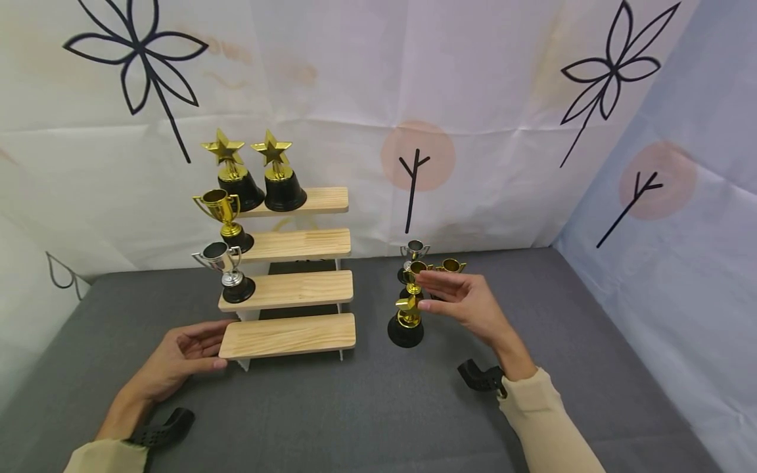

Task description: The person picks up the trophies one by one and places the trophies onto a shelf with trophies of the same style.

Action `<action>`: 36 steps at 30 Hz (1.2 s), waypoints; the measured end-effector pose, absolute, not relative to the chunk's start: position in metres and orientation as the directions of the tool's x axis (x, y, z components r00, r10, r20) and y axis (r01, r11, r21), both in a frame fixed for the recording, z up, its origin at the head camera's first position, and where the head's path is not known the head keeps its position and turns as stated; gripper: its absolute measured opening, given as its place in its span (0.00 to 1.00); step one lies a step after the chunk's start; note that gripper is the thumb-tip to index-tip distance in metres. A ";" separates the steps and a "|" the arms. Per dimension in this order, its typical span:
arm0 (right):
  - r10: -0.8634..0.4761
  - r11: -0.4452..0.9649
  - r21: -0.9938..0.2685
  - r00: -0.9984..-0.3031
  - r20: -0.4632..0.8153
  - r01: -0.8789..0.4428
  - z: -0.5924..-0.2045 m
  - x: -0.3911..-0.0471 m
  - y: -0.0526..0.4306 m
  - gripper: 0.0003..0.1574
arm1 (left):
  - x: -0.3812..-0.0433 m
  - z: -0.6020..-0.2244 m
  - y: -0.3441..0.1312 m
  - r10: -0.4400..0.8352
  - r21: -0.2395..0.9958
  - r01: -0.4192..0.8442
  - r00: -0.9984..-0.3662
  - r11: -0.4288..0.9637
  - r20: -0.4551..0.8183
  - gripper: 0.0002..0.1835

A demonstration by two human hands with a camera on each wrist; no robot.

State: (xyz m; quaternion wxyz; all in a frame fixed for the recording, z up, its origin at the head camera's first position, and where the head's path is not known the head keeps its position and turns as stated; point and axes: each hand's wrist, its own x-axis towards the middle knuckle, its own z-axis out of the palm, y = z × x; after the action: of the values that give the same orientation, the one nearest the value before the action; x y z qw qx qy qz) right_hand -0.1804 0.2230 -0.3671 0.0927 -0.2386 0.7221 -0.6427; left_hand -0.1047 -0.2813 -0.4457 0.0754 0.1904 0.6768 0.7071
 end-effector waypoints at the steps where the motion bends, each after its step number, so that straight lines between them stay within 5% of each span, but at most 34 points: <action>1: -0.473 0.060 -0.972 -0.864 0.171 -0.226 -0.368 -0.181 0.223 0.37 | -0.105 -0.446 -0.282 0.364 0.986 0.152 -0.916 -0.071 0.168 0.36; 36: -0.563 0.152 -0.962 -0.820 0.105 -0.227 -0.402 -0.190 0.215 0.37 | -0.105 -0.444 -0.281 0.360 0.986 0.155 -0.918 -0.064 0.168 0.36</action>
State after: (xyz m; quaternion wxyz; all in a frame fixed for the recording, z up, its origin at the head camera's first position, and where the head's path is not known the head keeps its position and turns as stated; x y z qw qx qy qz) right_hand -0.1904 0.2146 -0.4016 0.1410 -0.2650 0.7457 -0.5949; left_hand -0.1046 -0.2810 -0.4441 0.0728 0.1893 0.6803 0.7043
